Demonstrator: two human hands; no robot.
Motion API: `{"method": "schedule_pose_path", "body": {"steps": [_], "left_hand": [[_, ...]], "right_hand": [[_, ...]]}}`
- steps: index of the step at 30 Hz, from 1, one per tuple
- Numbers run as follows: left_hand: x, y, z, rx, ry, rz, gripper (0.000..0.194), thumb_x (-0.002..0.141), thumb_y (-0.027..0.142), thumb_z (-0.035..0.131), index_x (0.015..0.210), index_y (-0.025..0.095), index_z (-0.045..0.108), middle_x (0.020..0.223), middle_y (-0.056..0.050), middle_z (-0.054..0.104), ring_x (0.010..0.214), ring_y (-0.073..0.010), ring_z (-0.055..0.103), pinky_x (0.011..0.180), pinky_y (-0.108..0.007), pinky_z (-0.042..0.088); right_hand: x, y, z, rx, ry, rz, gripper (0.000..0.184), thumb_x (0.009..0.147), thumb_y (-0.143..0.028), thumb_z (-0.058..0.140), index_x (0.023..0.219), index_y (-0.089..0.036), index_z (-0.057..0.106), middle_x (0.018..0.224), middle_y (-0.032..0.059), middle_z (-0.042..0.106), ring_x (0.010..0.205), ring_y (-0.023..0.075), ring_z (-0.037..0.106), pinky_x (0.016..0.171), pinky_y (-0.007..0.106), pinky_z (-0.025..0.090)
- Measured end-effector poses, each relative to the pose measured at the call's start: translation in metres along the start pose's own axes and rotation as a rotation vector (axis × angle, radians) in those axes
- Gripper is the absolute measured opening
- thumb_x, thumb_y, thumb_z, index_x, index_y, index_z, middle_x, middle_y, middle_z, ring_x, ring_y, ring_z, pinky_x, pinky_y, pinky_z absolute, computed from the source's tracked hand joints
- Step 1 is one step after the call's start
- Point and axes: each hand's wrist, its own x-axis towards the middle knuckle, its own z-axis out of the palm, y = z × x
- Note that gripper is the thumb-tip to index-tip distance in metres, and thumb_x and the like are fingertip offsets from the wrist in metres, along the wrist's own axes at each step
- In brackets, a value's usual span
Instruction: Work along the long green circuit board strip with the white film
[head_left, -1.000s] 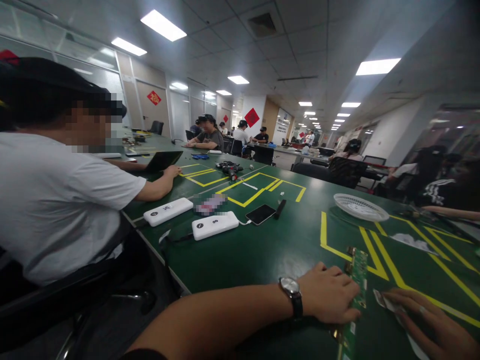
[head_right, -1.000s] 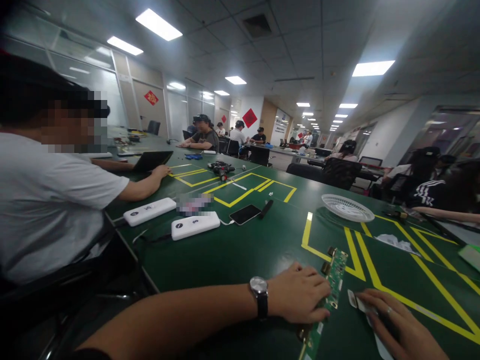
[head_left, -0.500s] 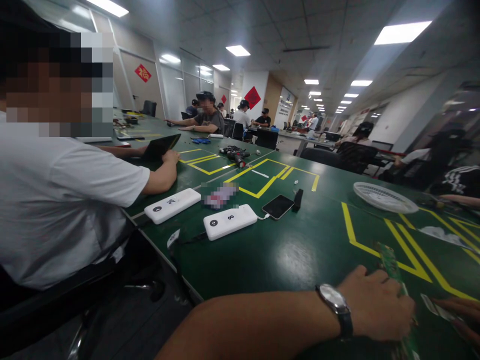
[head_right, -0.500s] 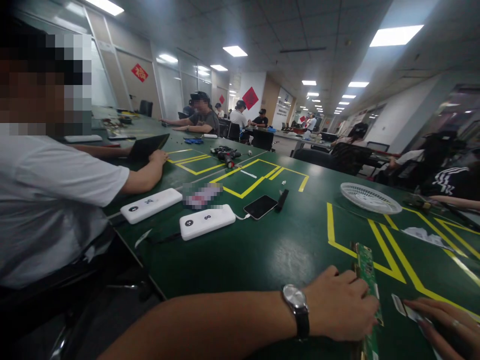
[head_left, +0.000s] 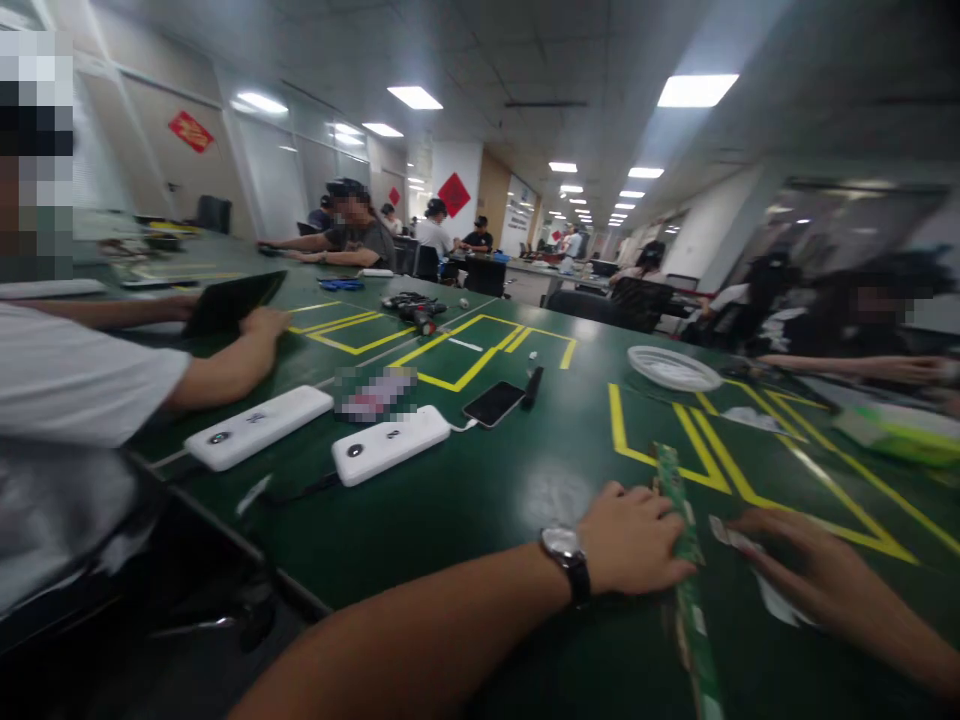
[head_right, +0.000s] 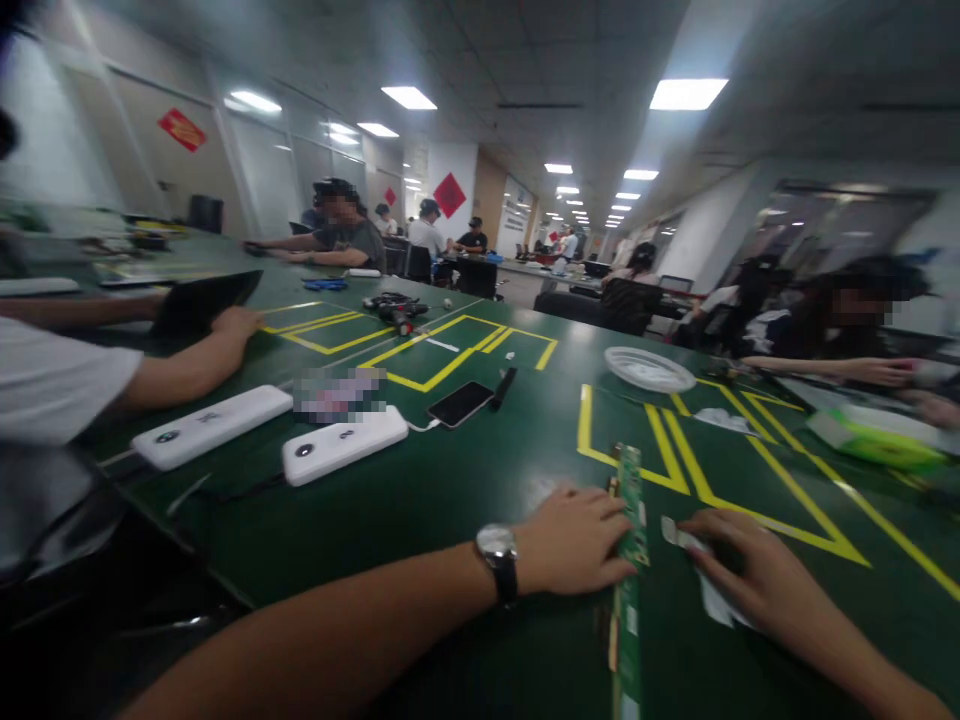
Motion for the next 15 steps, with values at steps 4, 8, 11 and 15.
{"method": "schedule_pose_path", "body": {"steps": [4, 8, 11, 15], "left_hand": [[-0.002, 0.000, 0.000, -0.049, -0.011, -0.031, 0.037, 0.094, 0.044, 0.043, 0.121, 0.020, 0.052, 0.129, -0.008, 0.051, 0.117, -0.0261, 0.044, 0.093, -0.040, 0.033], [0.002, -0.001, 0.001, -0.067, -0.077, -0.043, 0.039, 0.094, 0.043, 0.042, 0.128, 0.024, 0.047, 0.136, -0.006, 0.045, 0.123, -0.0262, 0.039, 0.096, -0.040, 0.032], [0.006, 0.002, -0.003, -0.039, -0.108, -0.054, 0.038, 0.094, 0.044, 0.043, 0.127, 0.025, 0.047, 0.136, -0.005, 0.045, 0.124, -0.0262, 0.037, 0.096, -0.041, 0.033], [0.022, 0.001, -0.006, -0.003, -0.158, -0.046, 0.039, 0.093, 0.046, 0.046, 0.127, 0.028, 0.047, 0.134, -0.004, 0.046, 0.123, -0.0250, 0.038, 0.096, -0.039, 0.034]], "right_hand": [[-0.005, -0.019, -0.011, 0.071, -0.057, -0.043, 0.025, 0.085, -0.038, 0.051, 0.096, -0.022, 0.066, 0.096, 0.0096, 0.064, 0.093, 0.0235, 0.058, 0.084, 0.040, 0.045], [-0.007, -0.020, -0.006, 0.103, 0.020, -0.032, 0.019, 0.084, -0.030, 0.054, 0.094, -0.019, 0.065, 0.093, 0.0075, 0.063, 0.090, 0.0208, 0.056, 0.083, 0.036, 0.042], [-0.008, -0.015, -0.003, 0.117, 0.035, -0.045, 0.019, 0.083, -0.030, 0.056, 0.095, -0.019, 0.065, 0.093, 0.0068, 0.063, 0.089, 0.0198, 0.055, 0.083, 0.035, 0.041], [-0.008, -0.005, -0.003, 0.085, 0.068, -0.043, 0.024, 0.081, -0.029, 0.058, 0.100, -0.017, 0.065, 0.090, 0.0070, 0.063, 0.086, 0.0194, 0.055, 0.079, 0.033, 0.040]]}}
